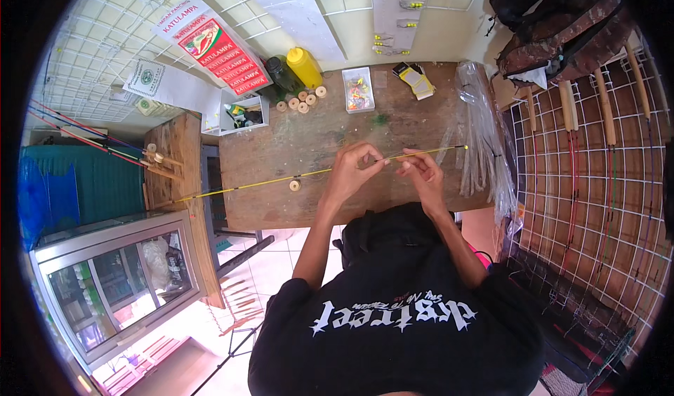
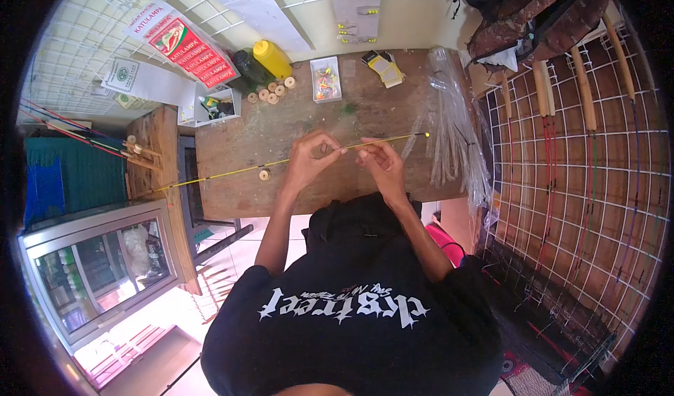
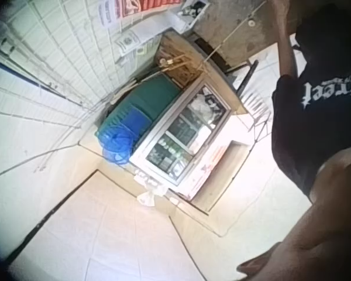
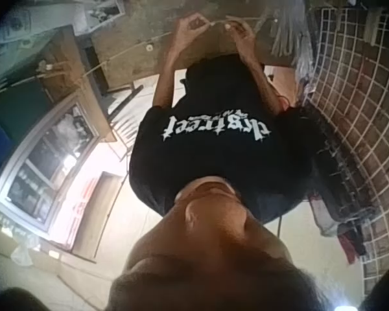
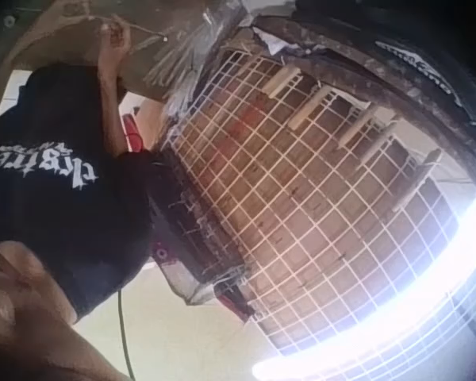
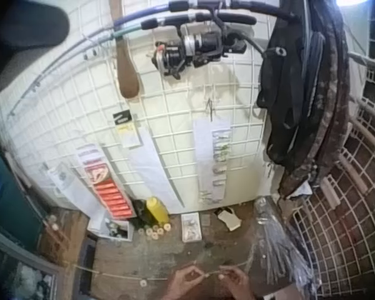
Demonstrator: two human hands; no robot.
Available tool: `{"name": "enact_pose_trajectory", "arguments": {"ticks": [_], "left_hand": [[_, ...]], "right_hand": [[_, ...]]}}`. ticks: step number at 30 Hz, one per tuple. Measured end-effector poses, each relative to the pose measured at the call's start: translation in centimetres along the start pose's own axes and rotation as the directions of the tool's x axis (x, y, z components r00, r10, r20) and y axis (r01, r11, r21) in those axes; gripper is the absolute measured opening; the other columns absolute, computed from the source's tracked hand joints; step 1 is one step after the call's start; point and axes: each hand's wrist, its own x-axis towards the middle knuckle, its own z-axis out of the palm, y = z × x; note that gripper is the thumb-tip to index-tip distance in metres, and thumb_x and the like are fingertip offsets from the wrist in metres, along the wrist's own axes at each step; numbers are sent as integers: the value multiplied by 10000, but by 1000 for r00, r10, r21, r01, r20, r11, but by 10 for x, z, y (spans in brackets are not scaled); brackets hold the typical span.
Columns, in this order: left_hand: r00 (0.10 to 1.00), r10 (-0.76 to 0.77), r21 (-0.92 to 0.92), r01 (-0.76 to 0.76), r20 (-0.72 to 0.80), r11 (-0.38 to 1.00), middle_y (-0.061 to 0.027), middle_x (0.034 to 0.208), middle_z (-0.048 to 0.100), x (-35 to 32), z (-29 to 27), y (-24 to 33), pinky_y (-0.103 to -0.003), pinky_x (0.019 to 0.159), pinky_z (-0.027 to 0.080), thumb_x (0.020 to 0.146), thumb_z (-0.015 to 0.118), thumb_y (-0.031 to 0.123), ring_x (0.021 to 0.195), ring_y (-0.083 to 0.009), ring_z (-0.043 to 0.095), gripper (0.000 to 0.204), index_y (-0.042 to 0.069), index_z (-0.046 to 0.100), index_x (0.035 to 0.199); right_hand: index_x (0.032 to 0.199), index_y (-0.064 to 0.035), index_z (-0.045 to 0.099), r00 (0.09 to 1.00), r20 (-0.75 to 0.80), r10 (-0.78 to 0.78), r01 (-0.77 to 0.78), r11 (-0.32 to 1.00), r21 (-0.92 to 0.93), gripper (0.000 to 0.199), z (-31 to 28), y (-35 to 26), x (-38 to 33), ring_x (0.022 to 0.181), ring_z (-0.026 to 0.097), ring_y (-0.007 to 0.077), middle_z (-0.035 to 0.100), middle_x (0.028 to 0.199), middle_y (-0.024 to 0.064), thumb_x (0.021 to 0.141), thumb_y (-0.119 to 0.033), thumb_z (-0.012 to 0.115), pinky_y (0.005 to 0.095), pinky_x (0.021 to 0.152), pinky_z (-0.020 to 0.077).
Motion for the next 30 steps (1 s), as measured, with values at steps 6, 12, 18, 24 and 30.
{"name": "enact_pose_trajectory", "arguments": {"ticks": [6, 12, 18, 24, 30], "left_hand": [[976, -178, -254, 204, 122, 945, 23, 722, 622, 13, -7, 2, -222, 577, 382, 797, 762, 51, 654, -36, 491, 117, 27, 654, 759], [948, -224, -425, 302, 225, 853, 35, 721, 613, 28, -23, 12, -179, 566, 361, 825, 756, 56, 642, -9, 494, 108, 34, 654, 800], [935, -251, -443, 342, 251, 829, 27, 718, 626, 38, -35, 28, -174, 556, 380, 832, 751, 65, 635, -5, 509, 111, 37, 650, 795], [935, -254, -392, 337, 250, 856, 12, 735, 660, 41, -38, 30, -174, 539, 380, 845, 739, 77, 623, -2, 517, 101, 40, 652, 808], [932, -235, -471, 345, 276, 812, -36, 787, 701, 43, -38, 32, -186, 577, 429, 843, 737, 65, 676, -34, 591, 92, 23, 658, 826]], "right_hand": [[1093, 3, 603, 995, 83, -47, 33, 986, 164, 189, -1, -18, 18, 933, 656, 156, 688, 1009, 116, 915, -51, 634, 288, 846, 516], [1013, -8, 607, 991, 121, -55, 25, 970, 241, 123, 10, -30, 30, 946, 648, 147, 689, 1022, 124, 902, -43, 648, 288, 883, 499], [969, -21, 589, 986, 144, -88, 53, 971, 231, 100, 22, -40, 35, 899, 645, 126, 684, 980, 96, 898, -40, 656, 262, 845, 502], [950, -31, 581, 987, 145, -73, 41, 975, 217, 124, 31, -49, 32, 877, 634, 98, 661, 908, 48, 887, -63, 682, 231, 785, 487], [967, -20, 603, 990, 140, -12, -7, 991, 133, 135, 31, -51, 32, 840, 628, 89, 662, 877, 34, 865, -22, 691, 225, 771, 489]]}}
